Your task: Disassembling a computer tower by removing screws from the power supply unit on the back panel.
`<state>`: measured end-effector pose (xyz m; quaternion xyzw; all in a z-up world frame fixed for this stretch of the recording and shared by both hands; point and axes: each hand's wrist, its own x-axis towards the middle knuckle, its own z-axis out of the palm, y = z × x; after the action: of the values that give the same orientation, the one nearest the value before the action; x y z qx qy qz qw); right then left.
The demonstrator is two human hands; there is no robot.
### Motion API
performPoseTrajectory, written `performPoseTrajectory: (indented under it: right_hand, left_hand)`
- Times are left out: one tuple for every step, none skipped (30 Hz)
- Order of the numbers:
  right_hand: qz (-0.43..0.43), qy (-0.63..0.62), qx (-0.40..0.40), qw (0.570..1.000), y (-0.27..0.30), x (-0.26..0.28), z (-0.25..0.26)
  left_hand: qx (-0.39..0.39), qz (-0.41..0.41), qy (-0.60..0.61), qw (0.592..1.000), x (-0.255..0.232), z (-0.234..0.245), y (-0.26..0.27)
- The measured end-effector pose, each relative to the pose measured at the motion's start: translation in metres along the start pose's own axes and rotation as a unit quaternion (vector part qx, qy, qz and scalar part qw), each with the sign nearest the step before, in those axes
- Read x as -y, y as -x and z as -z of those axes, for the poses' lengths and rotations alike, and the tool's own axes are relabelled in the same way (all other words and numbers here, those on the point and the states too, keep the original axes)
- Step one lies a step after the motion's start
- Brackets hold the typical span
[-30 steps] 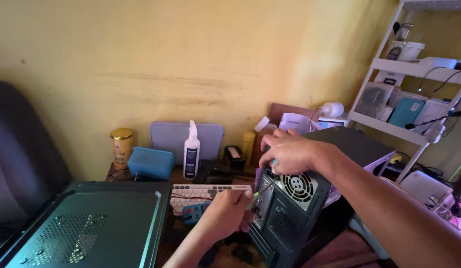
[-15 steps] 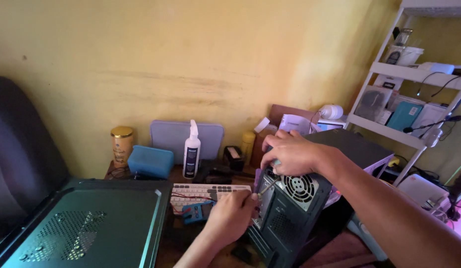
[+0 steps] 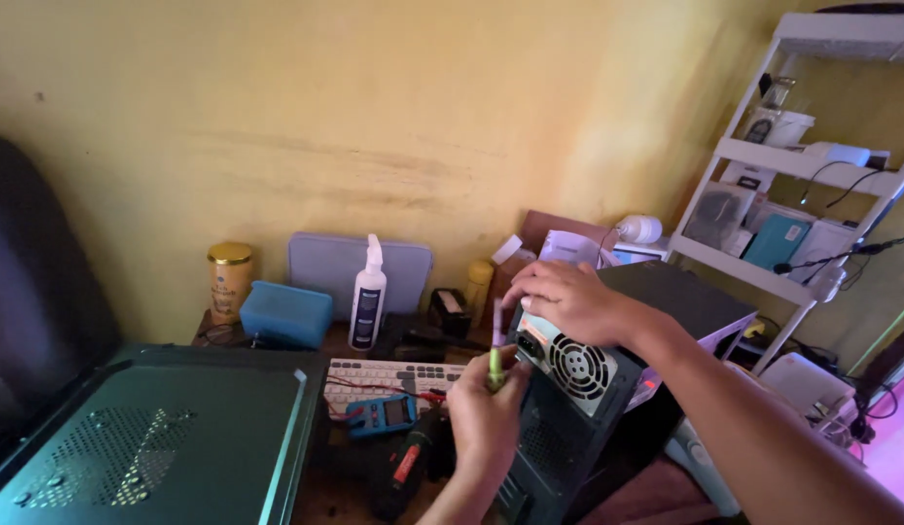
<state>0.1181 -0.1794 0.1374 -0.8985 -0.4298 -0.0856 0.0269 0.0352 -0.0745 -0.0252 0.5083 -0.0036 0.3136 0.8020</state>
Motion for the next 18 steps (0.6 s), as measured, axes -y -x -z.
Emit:
performPoseTrajectory:
  right_hand:
    - [-0.001, 0.001, -0.001, 1.0, 0.0, -0.006, -0.002]
    - [0.033, -0.021, -0.031, 0.999, 0.001, -0.012, -0.005]
    - [0.066, -0.044, -0.06, 0.995, 0.001, -0.017, -0.008]
    - [0.065, -0.043, -0.06, 0.995, 0.001, -0.014, -0.007]
    - [0.069, -0.04, -0.074, 0.994, 0.003, -0.011, -0.006]
    - [0.073, -0.036, -0.088, 0.993, 0.004, -0.009, -0.004]
    - [0.073, -0.037, -0.087, 0.993, 0.004, -0.009, -0.005]
    - [0.071, -0.045, -0.09, 0.992, 0.004, -0.01, -0.005]
    - [0.069, -0.051, -0.093, 0.992, 0.002, -0.01, -0.004]
    - [0.069, -0.052, -0.094, 0.992, 0.003, -0.008, -0.002]
    - [0.057, -0.066, -0.095, 0.992, 0.004, -0.006, -0.001]
    - [0.045, -0.08, -0.097, 0.991, 0.005, -0.003, -0.001]
    - [0.045, -0.08, -0.099, 0.991, 0.005, -0.003, 0.0]
    - [0.05, -0.082, -0.105, 0.99, 0.005, -0.002, 0.001]
    - [0.053, -0.084, -0.109, 0.989, 0.006, -0.002, 0.001]
    - [0.051, -0.084, -0.109, 0.989, 0.006, -0.002, 0.001]
    - [0.055, -0.084, -0.11, 0.989, 0.006, -0.002, 0.001]
    - [0.058, -0.084, -0.111, 0.989, 0.006, -0.002, 0.001]
  left_hand:
    - [0.001, -0.001, 0.001, 1.0, -0.007, -0.003, 0.002]
    - [-0.017, -0.075, -0.103, 0.992, -0.013, -0.006, 0.005]
    - [-0.036, -0.147, -0.204, 0.967, -0.019, -0.008, 0.007]
    - [-0.036, -0.147, -0.204, 0.967, -0.018, -0.01, 0.007]
    - [-0.024, -0.152, -0.2, 0.968, -0.017, -0.012, 0.007]
    - [-0.012, -0.157, -0.197, 0.968, -0.016, -0.014, 0.008]
    - [-0.012, -0.156, -0.197, 0.968, -0.016, -0.015, 0.007]
    - [-0.022, -0.156, -0.2, 0.967, -0.015, -0.016, 0.006]
    - [-0.033, -0.157, -0.203, 0.966, -0.015, -0.018, 0.004]
    - [-0.032, -0.157, -0.204, 0.966, -0.017, -0.018, 0.004]
    - [-0.039, -0.135, -0.2, 0.97, -0.019, -0.018, 0.006]
    - [-0.045, -0.113, -0.195, 0.973, -0.02, -0.019, 0.007]
    - [-0.044, -0.114, -0.196, 0.973, -0.019, -0.019, 0.007]
    - [-0.042, -0.134, -0.203, 0.969, -0.018, -0.019, 0.006]
    - [-0.04, -0.151, -0.21, 0.965, -0.016, -0.019, 0.007]
    - [-0.038, -0.15, -0.21, 0.965, -0.016, -0.019, 0.007]
    - [-0.042, -0.174, -0.261, 0.949, -0.016, -0.019, 0.007]
    - [-0.047, -0.197, -0.311, 0.929, -0.016, -0.018, 0.007]
